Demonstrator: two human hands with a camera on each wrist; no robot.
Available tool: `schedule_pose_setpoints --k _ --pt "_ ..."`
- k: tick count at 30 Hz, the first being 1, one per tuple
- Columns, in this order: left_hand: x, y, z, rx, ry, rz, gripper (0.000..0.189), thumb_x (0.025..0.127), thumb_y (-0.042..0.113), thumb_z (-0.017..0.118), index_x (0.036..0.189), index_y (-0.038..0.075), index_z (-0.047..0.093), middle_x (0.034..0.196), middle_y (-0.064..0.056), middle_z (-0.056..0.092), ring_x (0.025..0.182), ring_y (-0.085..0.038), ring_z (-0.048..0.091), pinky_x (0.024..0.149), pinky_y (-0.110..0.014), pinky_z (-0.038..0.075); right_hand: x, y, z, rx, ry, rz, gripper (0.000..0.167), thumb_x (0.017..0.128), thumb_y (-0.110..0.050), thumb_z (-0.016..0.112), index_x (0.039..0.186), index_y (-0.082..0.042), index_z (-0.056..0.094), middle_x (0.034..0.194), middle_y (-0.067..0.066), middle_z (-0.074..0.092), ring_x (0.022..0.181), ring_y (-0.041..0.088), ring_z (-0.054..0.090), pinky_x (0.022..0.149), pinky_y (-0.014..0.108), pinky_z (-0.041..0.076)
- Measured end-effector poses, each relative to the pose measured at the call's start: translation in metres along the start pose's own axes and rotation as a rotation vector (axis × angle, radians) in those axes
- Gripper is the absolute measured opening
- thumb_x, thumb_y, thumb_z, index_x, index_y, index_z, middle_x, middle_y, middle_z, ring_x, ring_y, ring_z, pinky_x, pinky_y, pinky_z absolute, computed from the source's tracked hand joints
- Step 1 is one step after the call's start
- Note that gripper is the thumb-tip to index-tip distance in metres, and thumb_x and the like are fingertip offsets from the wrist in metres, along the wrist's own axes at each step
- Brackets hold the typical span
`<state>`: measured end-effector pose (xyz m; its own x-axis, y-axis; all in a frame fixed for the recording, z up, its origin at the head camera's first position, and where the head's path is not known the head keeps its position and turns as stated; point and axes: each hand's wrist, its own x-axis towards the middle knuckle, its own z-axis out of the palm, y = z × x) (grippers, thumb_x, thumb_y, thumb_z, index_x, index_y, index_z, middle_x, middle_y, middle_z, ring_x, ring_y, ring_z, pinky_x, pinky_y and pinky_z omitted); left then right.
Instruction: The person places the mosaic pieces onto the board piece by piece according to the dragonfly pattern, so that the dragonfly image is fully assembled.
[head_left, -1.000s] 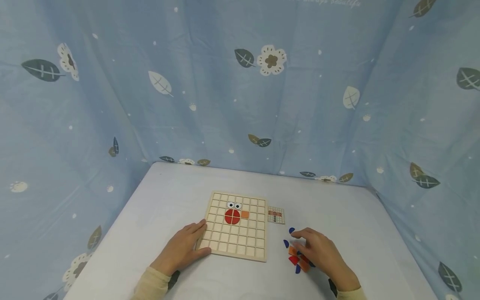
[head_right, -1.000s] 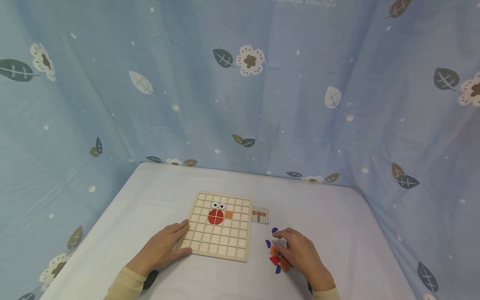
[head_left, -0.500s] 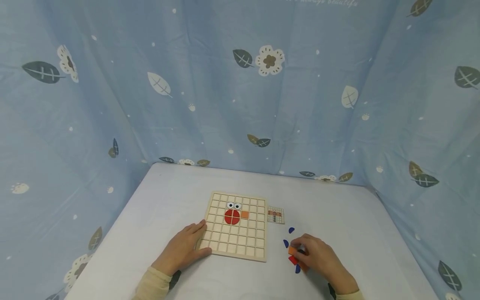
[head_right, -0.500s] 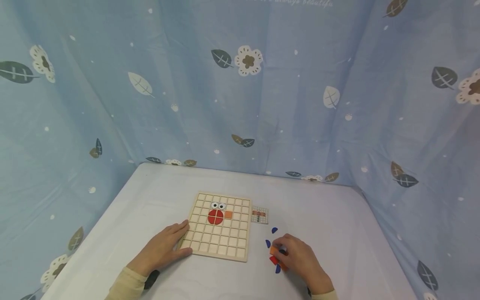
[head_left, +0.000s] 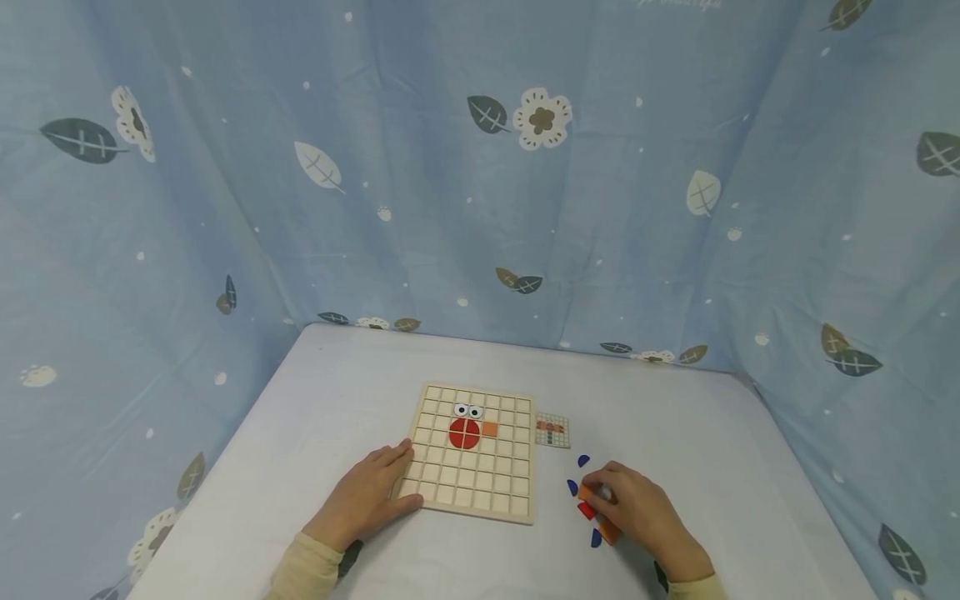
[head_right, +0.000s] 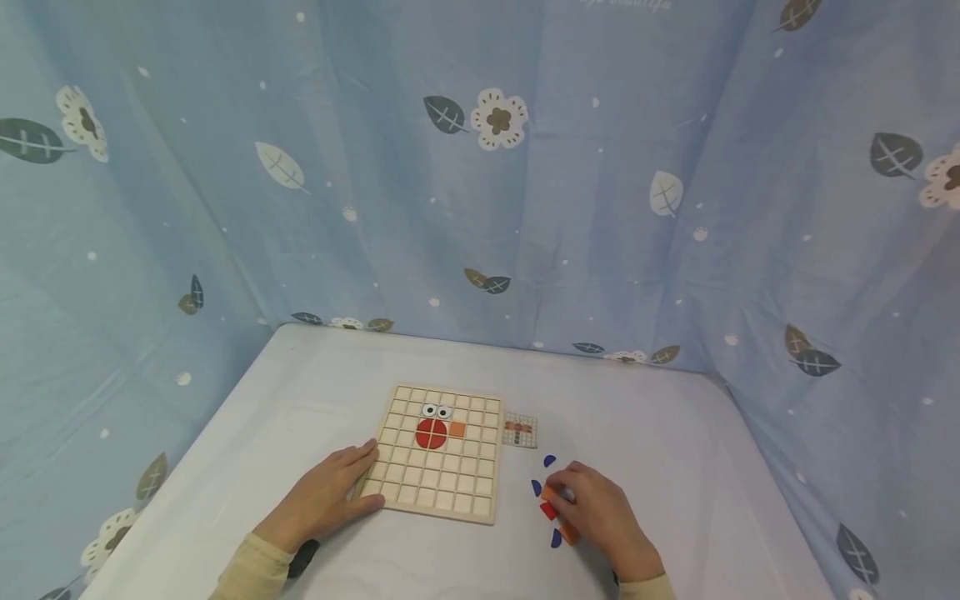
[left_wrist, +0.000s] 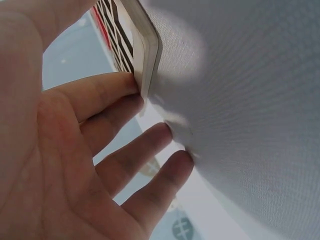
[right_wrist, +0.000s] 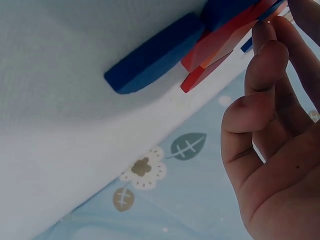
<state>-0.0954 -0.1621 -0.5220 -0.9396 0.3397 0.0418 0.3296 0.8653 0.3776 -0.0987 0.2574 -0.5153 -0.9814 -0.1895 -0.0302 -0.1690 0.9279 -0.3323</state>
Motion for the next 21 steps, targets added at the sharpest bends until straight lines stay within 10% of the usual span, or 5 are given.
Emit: schedule_pose_setpoints --k 21 --pt "0.0005 0.0015 -0.0010 0.033 0.004 0.011 0.077 0.090 0.048 0.073 0.143 -0.004 0.053 0.153 -0.015 0.047 0.136 -0.040 0.048 0.112 -0.052 0.041 0.0085 0.0034 -0.0017 -0.028 -0.005 -0.010 0.014 0.085 -0.023 0.083 0.099 -0.021 0.080 0.088 -0.013 0.062 0.071 0.004 0.051 0.068 0.028 0.055"
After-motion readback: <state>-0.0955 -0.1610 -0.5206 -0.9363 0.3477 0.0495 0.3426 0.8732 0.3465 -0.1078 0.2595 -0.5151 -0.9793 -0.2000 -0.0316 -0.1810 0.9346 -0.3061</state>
